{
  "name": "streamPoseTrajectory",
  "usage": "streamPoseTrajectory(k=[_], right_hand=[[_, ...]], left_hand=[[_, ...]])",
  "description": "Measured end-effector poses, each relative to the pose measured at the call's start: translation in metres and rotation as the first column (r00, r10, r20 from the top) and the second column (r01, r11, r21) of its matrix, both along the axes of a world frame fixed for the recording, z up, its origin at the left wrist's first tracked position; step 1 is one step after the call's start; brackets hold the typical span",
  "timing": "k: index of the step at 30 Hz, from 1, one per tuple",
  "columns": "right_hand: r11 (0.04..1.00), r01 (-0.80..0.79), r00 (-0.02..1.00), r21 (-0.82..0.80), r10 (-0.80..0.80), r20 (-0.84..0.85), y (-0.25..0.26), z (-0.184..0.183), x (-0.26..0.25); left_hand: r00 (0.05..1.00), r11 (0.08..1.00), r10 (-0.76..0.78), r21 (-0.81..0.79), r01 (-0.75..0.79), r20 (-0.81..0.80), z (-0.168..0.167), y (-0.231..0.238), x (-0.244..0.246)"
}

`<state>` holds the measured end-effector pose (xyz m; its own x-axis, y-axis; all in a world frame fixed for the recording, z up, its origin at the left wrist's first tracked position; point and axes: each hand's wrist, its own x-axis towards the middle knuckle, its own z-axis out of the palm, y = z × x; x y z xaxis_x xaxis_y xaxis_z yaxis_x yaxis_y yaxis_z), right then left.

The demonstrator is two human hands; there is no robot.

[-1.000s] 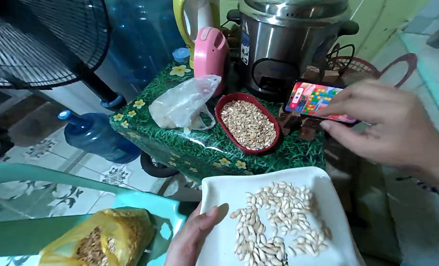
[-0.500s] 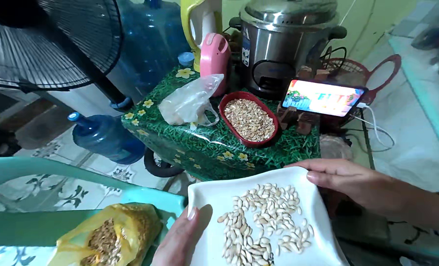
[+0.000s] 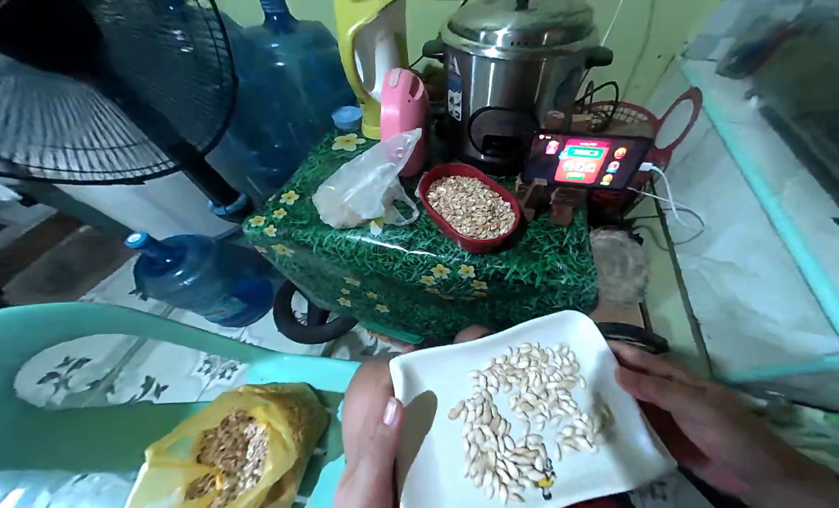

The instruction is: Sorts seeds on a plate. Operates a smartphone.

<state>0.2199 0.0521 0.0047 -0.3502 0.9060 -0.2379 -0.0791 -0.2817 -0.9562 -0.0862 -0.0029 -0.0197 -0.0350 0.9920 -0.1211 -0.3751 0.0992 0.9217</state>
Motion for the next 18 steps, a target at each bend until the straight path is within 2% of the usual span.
streamPoseTrajectory(k=[2,4,10,15,18], right_hand=[[0.999,0.051,0.999,-0.011,-0.051,0.002,-0.021,-0.001,0.0],[0.995,0.094,0.995,-0.042,-0.093,0.034,-0.039,0.0,-0.001],[0.997,0.07,0.996,-0.03,-0.068,0.055,-0.076,-0.008,0.008],[0.994,0.11,0.992,0.025,-0.112,0.051,-0.097,-0.018,0.013],[0.995,0.082,0.996,0.053,-0.084,0.018,-0.104,-0.024,0.017]], left_hand=[[0.996,0.996,-0.087,0.019,0.086,0.034,0.001,-0.011,-0.01],[0.985,0.985,-0.17,0.035,0.171,-0.012,0.002,-0.022,-0.022],[0.958,0.965,-0.262,-0.054,0.257,-0.116,-0.001,-0.04,-0.028],[0.933,0.945,-0.326,-0.053,0.322,-0.152,-0.002,-0.048,-0.022],[0.922,0.943,-0.333,-0.07,0.326,-0.198,-0.003,-0.056,-0.021]])
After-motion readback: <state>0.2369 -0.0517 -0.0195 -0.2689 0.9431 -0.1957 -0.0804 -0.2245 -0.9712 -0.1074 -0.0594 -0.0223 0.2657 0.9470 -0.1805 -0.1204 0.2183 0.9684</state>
